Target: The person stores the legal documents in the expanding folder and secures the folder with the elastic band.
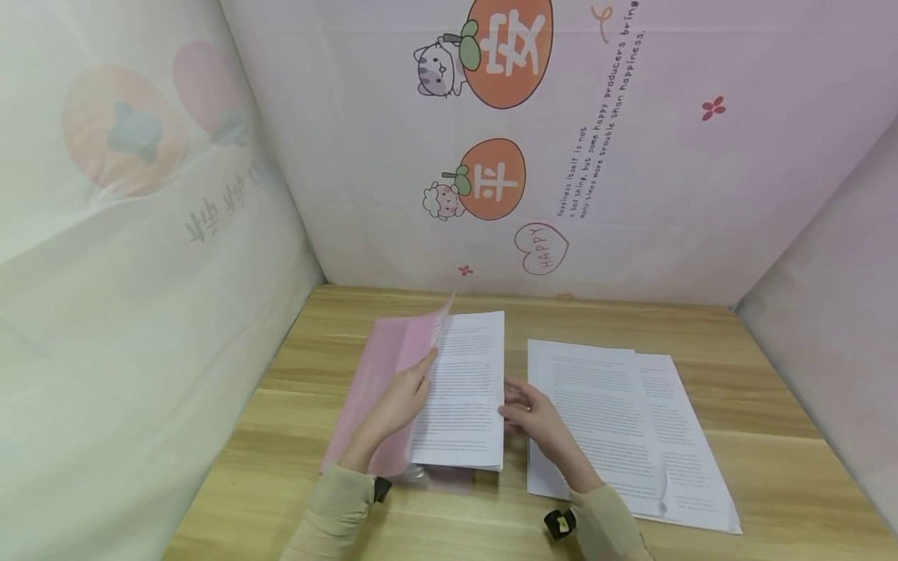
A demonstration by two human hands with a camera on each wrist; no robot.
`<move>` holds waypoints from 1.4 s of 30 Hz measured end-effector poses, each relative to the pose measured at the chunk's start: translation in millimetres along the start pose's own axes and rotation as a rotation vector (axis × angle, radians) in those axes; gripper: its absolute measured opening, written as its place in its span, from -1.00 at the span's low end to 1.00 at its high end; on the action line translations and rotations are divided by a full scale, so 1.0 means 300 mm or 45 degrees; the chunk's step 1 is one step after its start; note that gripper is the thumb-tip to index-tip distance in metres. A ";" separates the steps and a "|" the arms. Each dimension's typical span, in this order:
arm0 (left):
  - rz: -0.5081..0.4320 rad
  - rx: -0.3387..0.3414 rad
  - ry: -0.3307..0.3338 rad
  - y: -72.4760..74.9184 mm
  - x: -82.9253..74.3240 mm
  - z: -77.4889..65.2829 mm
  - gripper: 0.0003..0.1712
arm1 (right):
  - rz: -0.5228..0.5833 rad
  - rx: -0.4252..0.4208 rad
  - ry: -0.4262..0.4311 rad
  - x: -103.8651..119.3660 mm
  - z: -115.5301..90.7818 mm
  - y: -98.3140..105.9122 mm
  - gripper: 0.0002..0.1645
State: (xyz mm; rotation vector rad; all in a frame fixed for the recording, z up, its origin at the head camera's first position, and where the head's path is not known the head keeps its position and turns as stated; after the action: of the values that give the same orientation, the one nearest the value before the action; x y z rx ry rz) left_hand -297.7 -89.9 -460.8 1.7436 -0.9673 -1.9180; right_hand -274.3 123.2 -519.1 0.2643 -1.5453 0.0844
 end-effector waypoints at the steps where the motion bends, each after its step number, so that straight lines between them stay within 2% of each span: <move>1: 0.002 -0.002 -0.002 0.001 0.000 0.000 -0.36 | 0.001 -0.013 -0.002 0.001 0.000 0.001 -0.24; 6: -0.011 0.003 -0.013 0.005 -0.006 -0.002 -0.36 | -0.022 -0.013 0.012 0.012 0.004 -0.006 -0.26; 12: -0.016 0.022 0.010 0.005 -0.009 -0.004 -0.35 | -0.005 0.010 0.018 0.022 0.010 -0.029 -0.25; 22: 0.012 0.011 -0.001 0.002 -0.014 -0.009 -0.36 | 0.025 0.109 0.097 0.033 0.040 -0.080 -0.24; 35: -0.008 0.049 0.018 -0.007 -0.006 -0.006 -0.35 | 0.008 0.050 0.018 0.048 0.066 -0.122 -0.24; 42: -0.037 0.062 0.016 -0.009 -0.007 -0.008 -0.35 | -0.014 0.071 0.026 0.046 0.073 -0.135 -0.25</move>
State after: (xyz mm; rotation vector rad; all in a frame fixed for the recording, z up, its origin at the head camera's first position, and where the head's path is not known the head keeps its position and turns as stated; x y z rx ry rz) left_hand -294.5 -87.2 -461.1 1.8049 -0.9971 -1.9140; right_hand -286.4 77.5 -509.9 0.3146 -1.5228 0.1214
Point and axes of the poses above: each hand's wrist, its own z-axis towards the middle knuckle, its own y-axis out of the back of the hand, x = y × z, the point moved 8 cm from there along z, towards the middle knuckle, and after that the axes turned 11 degrees about y, right-handed, at the moved point
